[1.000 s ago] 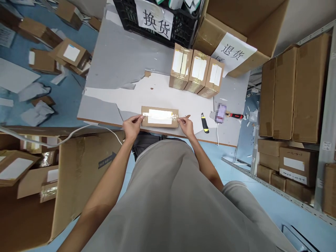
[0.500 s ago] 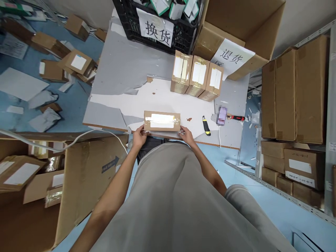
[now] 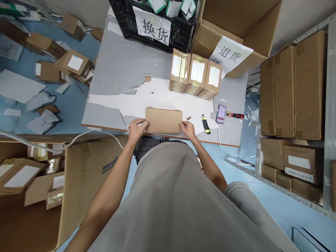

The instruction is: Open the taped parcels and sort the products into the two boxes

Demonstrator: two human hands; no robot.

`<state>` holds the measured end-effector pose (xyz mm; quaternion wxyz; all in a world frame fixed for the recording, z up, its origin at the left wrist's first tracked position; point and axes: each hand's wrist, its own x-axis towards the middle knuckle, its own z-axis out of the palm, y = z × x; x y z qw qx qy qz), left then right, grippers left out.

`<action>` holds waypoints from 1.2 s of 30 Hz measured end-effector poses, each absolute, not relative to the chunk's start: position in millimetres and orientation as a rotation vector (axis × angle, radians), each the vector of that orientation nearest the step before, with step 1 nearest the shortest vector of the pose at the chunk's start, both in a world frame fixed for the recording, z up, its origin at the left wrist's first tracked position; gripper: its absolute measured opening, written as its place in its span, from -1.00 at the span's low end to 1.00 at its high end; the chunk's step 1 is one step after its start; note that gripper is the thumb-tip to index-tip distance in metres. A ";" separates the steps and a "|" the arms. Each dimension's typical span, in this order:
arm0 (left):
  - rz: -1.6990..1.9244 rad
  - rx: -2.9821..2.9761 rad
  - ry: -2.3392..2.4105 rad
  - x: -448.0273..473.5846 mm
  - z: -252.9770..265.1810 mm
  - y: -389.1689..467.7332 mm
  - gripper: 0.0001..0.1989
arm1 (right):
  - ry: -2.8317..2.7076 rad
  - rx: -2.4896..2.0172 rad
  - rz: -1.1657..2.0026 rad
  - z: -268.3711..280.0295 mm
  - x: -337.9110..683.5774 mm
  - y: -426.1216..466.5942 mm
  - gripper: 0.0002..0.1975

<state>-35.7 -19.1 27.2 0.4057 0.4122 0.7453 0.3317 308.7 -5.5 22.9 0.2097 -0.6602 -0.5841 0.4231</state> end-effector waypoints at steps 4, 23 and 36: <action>0.775 0.875 1.861 -31.3 21.5 -14.3 -0.69 | -1.590 -1.910 1.165 14.9 299.7 9.6 -0.53; 0.803 1.332 1.476 75.9 121.1 -26.5 -0.46 | -1.339 -2.190 1.111 14.9 346.3 32.5 -0.40; 0.309 1.603 1.951 9.5 91.3 -18.5 -0.59 | -1.420 -2.022 1.266 36.5 318.6 37.4 -0.53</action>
